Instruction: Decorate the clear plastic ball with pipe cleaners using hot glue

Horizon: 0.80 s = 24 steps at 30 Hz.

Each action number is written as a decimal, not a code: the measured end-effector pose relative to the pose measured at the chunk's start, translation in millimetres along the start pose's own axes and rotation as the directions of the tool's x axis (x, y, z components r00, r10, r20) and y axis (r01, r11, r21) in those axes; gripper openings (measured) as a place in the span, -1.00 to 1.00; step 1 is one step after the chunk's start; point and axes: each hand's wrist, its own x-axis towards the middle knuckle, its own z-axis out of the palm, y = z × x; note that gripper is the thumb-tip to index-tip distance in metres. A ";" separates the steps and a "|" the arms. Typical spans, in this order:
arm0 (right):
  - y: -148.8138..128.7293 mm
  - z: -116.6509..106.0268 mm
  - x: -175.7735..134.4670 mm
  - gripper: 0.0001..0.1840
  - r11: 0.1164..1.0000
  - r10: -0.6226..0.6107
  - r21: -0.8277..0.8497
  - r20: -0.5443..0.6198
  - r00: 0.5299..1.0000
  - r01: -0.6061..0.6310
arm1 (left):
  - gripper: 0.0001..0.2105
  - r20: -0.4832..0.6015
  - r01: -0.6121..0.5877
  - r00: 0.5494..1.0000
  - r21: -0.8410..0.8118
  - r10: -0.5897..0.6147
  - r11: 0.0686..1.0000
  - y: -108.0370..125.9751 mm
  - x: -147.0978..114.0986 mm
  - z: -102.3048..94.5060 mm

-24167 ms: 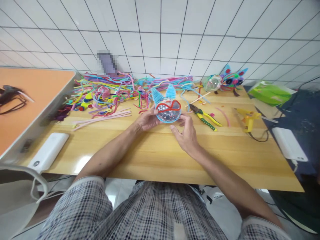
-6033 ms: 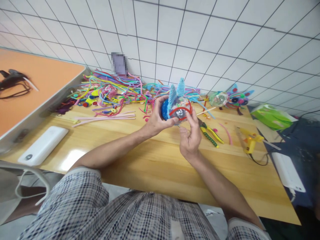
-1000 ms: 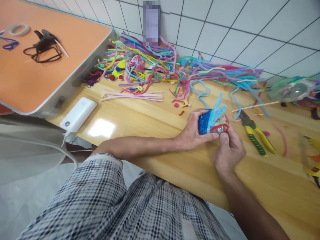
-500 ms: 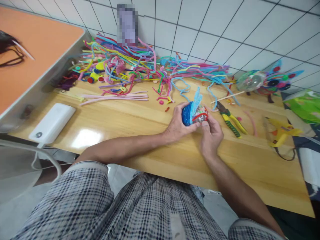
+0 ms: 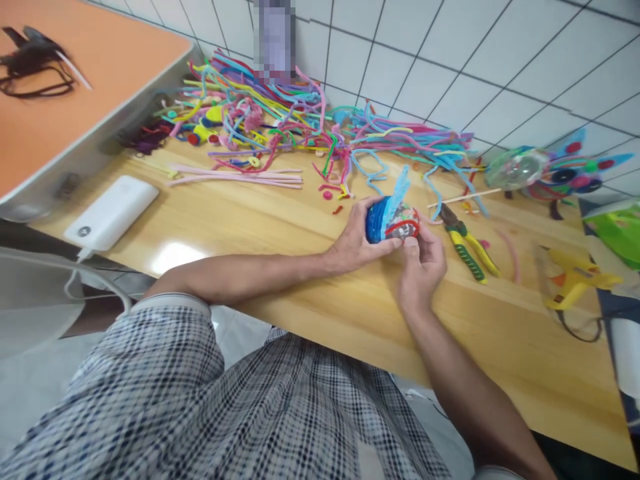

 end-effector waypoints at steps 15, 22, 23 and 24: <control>-13.7 -7.2 12.8 -0.42 0.999 0.003 -0.041 0.060 0.998 -0.001 | -0.02 -0.034 0.026 0.999 -0.040 -0.027 0.999 6.3 5.5 1.0; -6.9 -19.0 15.8 -0.35 0.997 0.021 -0.077 0.087 0.996 -0.015 | 0.04 0.027 0.011 1.000 0.002 -0.011 1.000 2.7 5.1 -1.2; -5.1 -19.8 14.8 -0.34 0.997 0.020 -0.074 0.084 0.996 -0.014 | 0.05 0.041 0.002 0.999 0.010 -0.003 1.000 1.4 5.1 -1.5; -3.4 -20.2 13.7 -0.35 0.998 0.017 -0.067 0.080 0.997 -0.011 | 0.05 0.054 -0.007 0.999 0.017 0.006 1.000 0.0 5.2 -1.8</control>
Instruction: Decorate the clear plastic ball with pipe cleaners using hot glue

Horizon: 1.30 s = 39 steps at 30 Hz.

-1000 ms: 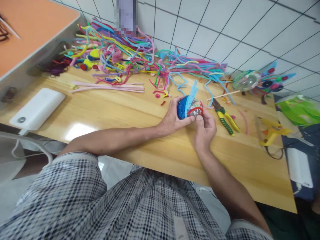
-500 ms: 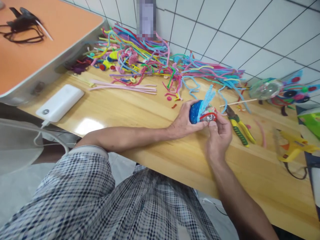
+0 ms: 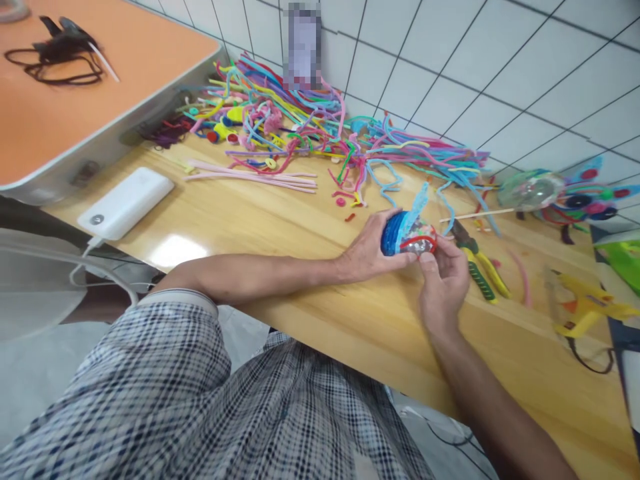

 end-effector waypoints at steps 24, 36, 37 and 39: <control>12.7 -5.5 -10.1 -0.31 0.999 0.017 0.035 0.025 1.000 -0.018 | 0.11 0.037 0.076 0.996 0.000 -0.076 0.997 5.0 -4.5 -13.7; 11.7 -6.5 -2.4 -0.33 0.998 0.021 0.060 -0.064 0.998 -0.017 | -0.04 -0.010 0.109 0.994 -0.122 -0.111 0.987 -0.6 -1.4 -19.0; 10.2 -7.4 -1.0 -0.38 0.999 0.009 0.052 -0.091 0.996 -0.004 | -0.05 -0.022 0.106 0.994 -0.122 -0.110 0.987 0.8 0.2 -20.6; 7.5 -9.6 3.3 -0.51 0.999 -0.014 0.046 -0.148 0.989 0.021 | -0.08 -0.070 0.081 0.994 -0.083 -0.087 0.993 5.7 4.5 -24.5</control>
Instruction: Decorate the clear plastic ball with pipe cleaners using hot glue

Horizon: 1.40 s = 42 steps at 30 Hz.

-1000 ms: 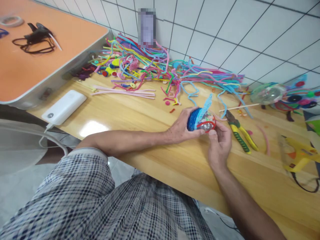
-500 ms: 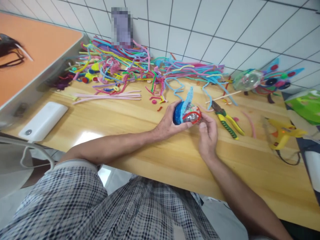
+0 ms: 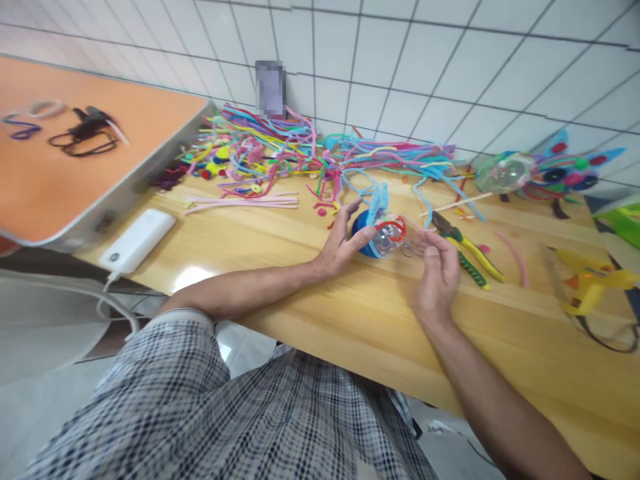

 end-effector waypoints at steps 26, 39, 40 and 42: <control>-28.4 -7.9 -37.4 -0.75 0.969 0.081 -0.238 0.578 0.812 0.073 | -0.78 0.108 0.057 0.955 0.849 -0.278 0.525 34.0 10.0 -90.3; -17.7 -9.8 -40.9 -0.81 0.977 0.063 -0.201 0.603 0.795 0.075 | -0.84 0.186 0.104 0.953 0.541 -0.240 0.835 52.0 -20.1 -77.6; -16.5 -9.1 -40.6 -0.78 0.981 0.074 -0.189 0.585 0.808 0.047 | -0.84 0.215 0.093 0.951 0.491 -0.224 0.866 57.3 -28.0 -73.3; -14.6 -7.3 -40.0 -0.70 0.989 0.092 -0.145 0.555 0.826 -0.013 | -0.85 0.278 0.068 0.939 0.420 -0.200 0.905 66.7 -39.0 -63.8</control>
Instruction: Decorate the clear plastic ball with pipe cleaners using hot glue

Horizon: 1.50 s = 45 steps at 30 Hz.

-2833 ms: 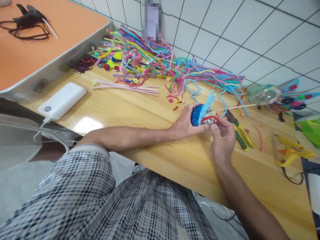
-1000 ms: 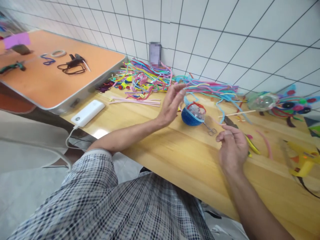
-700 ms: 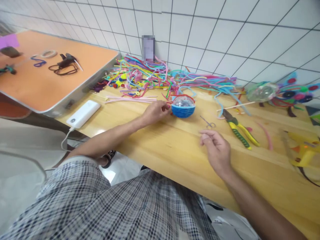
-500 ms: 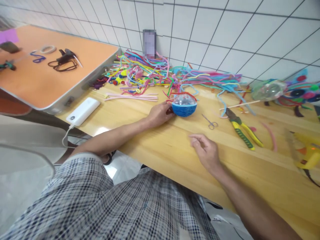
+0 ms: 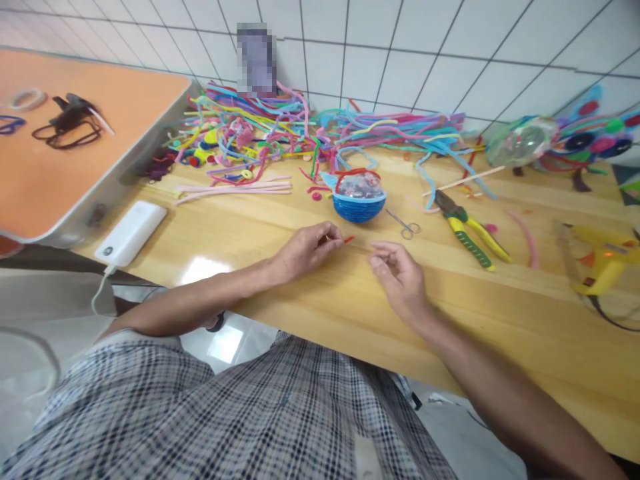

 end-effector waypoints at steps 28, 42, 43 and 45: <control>-7.4 -8.2 2.2 -0.77 0.986 0.158 -0.035 -0.119 0.980 -0.163 | -0.86 0.079 -0.077 0.992 -0.266 0.101 0.961 7.8 11.7 50.7; -11.6 -9.4 2.7 -0.48 0.960 0.267 0.101 -0.045 0.963 -0.261 | -0.88 0.066 -0.145 0.986 -0.077 0.150 0.986 3.8 9.0 49.5; -11.1 -9.2 3.0 -0.46 0.958 0.269 0.113 -0.042 0.962 -0.263 | -0.87 0.065 -0.140 0.987 -0.076 0.145 0.987 3.8 9.1 49.2; -10.1 -8.9 3.5 -0.45 0.956 0.273 0.123 -0.045 0.961 -0.265 | -0.88 0.065 -0.130 0.989 -0.078 0.136 0.988 4.0 9.2 49.2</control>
